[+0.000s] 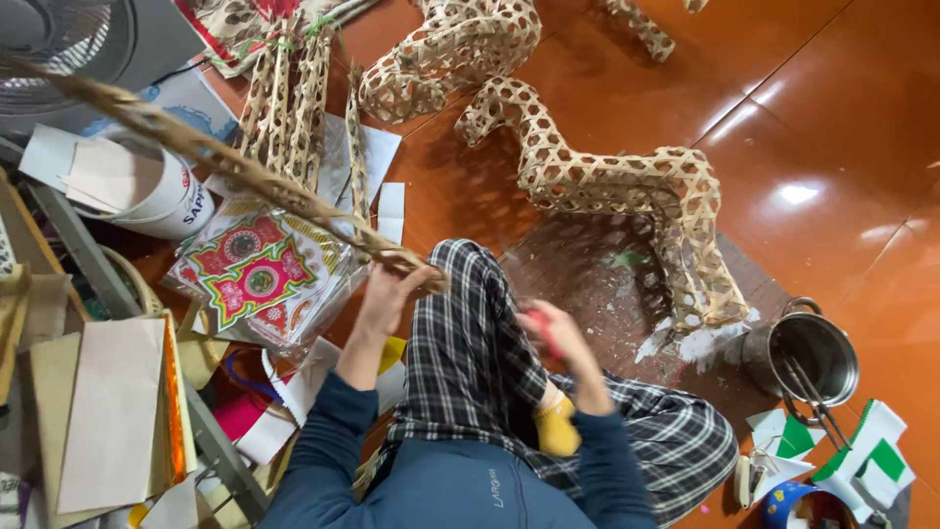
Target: Assembling and trimming a large bamboo giraffe sculpture while sitting on the floor
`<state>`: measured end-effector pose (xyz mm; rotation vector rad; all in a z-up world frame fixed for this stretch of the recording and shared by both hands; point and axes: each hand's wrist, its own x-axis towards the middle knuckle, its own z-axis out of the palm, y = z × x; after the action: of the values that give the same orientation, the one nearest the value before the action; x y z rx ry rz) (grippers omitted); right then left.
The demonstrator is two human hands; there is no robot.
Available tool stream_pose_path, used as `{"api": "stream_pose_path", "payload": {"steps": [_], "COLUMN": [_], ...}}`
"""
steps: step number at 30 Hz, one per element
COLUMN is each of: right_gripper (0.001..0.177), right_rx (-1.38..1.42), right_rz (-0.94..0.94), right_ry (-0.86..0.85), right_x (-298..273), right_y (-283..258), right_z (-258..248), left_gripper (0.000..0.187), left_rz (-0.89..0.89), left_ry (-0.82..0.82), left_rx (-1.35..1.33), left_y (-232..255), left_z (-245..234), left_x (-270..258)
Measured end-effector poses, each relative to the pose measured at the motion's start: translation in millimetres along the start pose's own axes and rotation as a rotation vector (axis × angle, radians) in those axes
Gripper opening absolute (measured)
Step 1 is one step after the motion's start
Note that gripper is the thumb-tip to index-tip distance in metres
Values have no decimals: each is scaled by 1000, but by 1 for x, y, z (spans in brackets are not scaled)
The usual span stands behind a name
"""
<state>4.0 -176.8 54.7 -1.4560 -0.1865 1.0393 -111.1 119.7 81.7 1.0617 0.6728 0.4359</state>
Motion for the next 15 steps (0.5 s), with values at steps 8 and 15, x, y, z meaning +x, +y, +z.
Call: {"api": "stream_pose_path", "payload": {"steps": [8,15], "right_gripper": [61,57], "right_rx": [-1337,-1166], "right_rz": [536,607], "right_ry": [479,752], "right_x": [-14,-80], "right_y": [192,183], "right_z": [-358,-389], "left_gripper": [37,10], "left_rz": [-170,-165], "left_ry": [-327,-810], "left_rx": [-55,193], "left_y": [-35,-94], "left_z": [122,150], "left_x": [20,60]}}
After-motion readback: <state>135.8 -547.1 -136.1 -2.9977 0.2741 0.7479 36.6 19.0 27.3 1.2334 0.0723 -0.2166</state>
